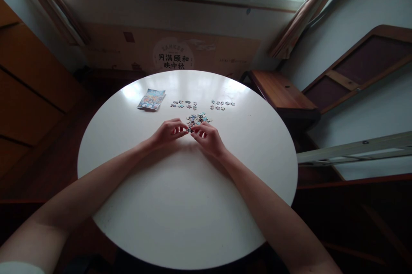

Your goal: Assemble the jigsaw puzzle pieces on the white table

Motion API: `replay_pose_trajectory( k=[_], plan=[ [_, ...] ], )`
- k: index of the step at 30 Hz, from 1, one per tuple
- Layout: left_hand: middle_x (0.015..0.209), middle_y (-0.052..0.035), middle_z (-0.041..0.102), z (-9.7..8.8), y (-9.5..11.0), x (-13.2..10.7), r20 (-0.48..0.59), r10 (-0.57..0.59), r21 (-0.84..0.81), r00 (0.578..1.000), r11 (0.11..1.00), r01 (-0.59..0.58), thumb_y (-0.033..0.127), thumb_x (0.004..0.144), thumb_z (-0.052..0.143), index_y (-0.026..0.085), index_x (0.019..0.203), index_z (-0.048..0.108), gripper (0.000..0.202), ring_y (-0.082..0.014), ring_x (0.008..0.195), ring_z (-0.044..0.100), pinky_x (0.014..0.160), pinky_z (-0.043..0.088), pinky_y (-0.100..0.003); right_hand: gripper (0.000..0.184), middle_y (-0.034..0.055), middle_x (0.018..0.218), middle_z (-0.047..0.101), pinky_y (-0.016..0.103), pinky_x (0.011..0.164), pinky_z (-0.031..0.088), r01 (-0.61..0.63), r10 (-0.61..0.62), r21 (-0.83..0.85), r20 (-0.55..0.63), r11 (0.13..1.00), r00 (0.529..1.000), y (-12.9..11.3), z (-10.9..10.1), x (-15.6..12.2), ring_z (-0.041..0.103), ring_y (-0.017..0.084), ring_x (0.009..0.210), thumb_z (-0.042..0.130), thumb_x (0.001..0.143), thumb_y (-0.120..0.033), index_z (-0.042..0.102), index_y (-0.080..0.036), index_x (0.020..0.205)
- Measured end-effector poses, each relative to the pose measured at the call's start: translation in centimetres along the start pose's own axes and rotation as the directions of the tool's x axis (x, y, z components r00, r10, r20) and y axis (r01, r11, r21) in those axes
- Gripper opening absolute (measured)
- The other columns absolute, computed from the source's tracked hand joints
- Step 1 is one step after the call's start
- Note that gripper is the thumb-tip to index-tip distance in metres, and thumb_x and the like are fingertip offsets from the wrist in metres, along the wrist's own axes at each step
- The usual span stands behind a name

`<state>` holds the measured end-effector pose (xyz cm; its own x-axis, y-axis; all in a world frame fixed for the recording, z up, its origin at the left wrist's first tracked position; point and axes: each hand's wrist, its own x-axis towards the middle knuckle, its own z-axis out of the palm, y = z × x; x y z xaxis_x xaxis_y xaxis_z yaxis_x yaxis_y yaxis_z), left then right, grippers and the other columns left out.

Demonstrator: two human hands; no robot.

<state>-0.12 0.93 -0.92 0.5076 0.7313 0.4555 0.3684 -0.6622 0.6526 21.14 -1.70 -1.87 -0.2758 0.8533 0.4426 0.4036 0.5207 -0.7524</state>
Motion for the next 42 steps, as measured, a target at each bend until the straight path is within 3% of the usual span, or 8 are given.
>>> replay_pose_trajectory(
  k=[9,17,21,23,26,30,36,42],
  plan=[
    [0.076,-0.0012,0.061,0.3,-0.3,-0.1,-0.015,-0.022,0.008,1.000,1.000,0.022,0.035,0.090,0.063,0.014,0.100,0.072,0.025,-0.0054,0.054,0.053,0.052,0.045,-0.016,0.008,0.0013,0.086,0.063,0.026,0.066,0.051,-0.030,0.031,0.013,-0.008,0.999,0.999,-0.2,-0.2,0.1,0.058,0.009,0.064,0.068,0.081,-0.018,0.070,-0.018,0.089],
    [0.065,0.0009,0.062,0.3,0.0,-0.2,-0.004,-0.082,0.138,0.997,0.987,0.082,0.021,0.085,0.058,0.013,0.082,0.071,0.015,-0.0068,0.055,0.052,0.056,0.041,-0.017,0.008,0.0015,0.082,0.063,0.028,0.069,0.052,-0.086,0.085,-0.039,-0.041,0.996,0.996,-0.5,-0.3,0.2,0.057,0.011,0.065,0.066,0.078,-0.015,0.069,-0.018,0.086],
    [0.066,0.0008,0.063,0.3,-0.2,-0.3,0.032,-0.100,0.159,0.994,0.983,0.094,0.022,0.085,0.057,0.013,0.085,0.071,0.016,-0.0070,0.056,0.052,0.057,0.040,-0.017,0.012,0.0044,0.088,0.067,0.029,0.070,0.052,-0.141,0.125,-0.114,-0.138,0.983,0.982,0.2,-2.0,0.8,0.060,0.013,0.068,0.064,0.079,-0.016,0.070,-0.017,0.090],
    [0.067,0.0005,0.063,0.2,-0.3,-0.3,0.040,-0.104,0.165,0.994,0.982,0.096,0.022,0.085,0.057,0.013,0.085,0.071,0.017,-0.0075,0.057,0.053,0.058,0.040,-0.018,0.015,0.0059,0.089,0.069,0.031,0.072,0.052,-0.239,0.183,-0.197,-0.265,0.951,0.947,1.2,-3.9,1.1,0.061,0.015,0.068,0.064,0.080,-0.018,0.071,-0.016,0.092],
    [0.069,-0.0001,0.064,0.1,-0.4,-0.4,0.048,-0.101,0.171,0.994,0.981,0.091,0.022,0.086,0.057,0.013,0.086,0.072,0.017,-0.0079,0.058,0.054,0.059,0.040,-0.018,0.019,0.0082,0.091,0.071,0.037,0.081,0.051,-0.454,0.298,-0.288,-0.453,0.844,0.840,3.0,-6.8,1.4,0.061,0.018,0.068,0.064,0.079,-0.020,0.072,-0.015,0.096],
    [0.070,-0.0004,0.064,0.1,-0.3,-0.4,0.070,-0.096,0.178,0.993,0.981,0.082,0.022,0.086,0.057,0.013,0.088,0.072,0.017,-0.0081,0.059,0.055,0.060,0.040,-0.018,0.030,0.0101,0.092,0.071,0.038,0.087,0.051,-0.629,0.454,-0.294,-0.486,0.720,0.747,4.9,-8.9,1.2,0.064,0.022,0.079,0.068,0.076,-0.022,0.073,-0.012,0.104],
    [0.070,-0.0008,0.064,0.1,0.0,-0.3,0.084,-0.080,0.176,0.993,0.982,0.064,0.021,0.086,0.056,0.013,0.087,0.072,0.018,-0.0083,0.059,0.054,0.059,0.039,-0.018,0.027,0.0144,0.111,0.066,0.038,0.096,0.048,-0.522,0.373,-0.470,-0.378,0.712,0.848,5.1,-8.4,0.9,0.061,0.026,0.099,0.062,0.080,-0.021,0.077,-0.011,0.100],
    [0.071,-0.0015,0.064,0.0,0.2,-0.3,0.098,-0.087,0.185,0.991,0.980,0.068,0.022,0.087,0.055,0.014,0.087,0.072,0.019,-0.0087,0.060,0.053,0.059,0.039,-0.019,0.037,0.0160,0.116,0.064,0.041,0.099,0.045,-0.536,0.418,-0.533,-0.335,0.654,0.844,5.1,-8.1,1.4,0.056,0.028,0.109,0.048,0.088,-0.017,0.072,-0.012,0.116]
  ],
)
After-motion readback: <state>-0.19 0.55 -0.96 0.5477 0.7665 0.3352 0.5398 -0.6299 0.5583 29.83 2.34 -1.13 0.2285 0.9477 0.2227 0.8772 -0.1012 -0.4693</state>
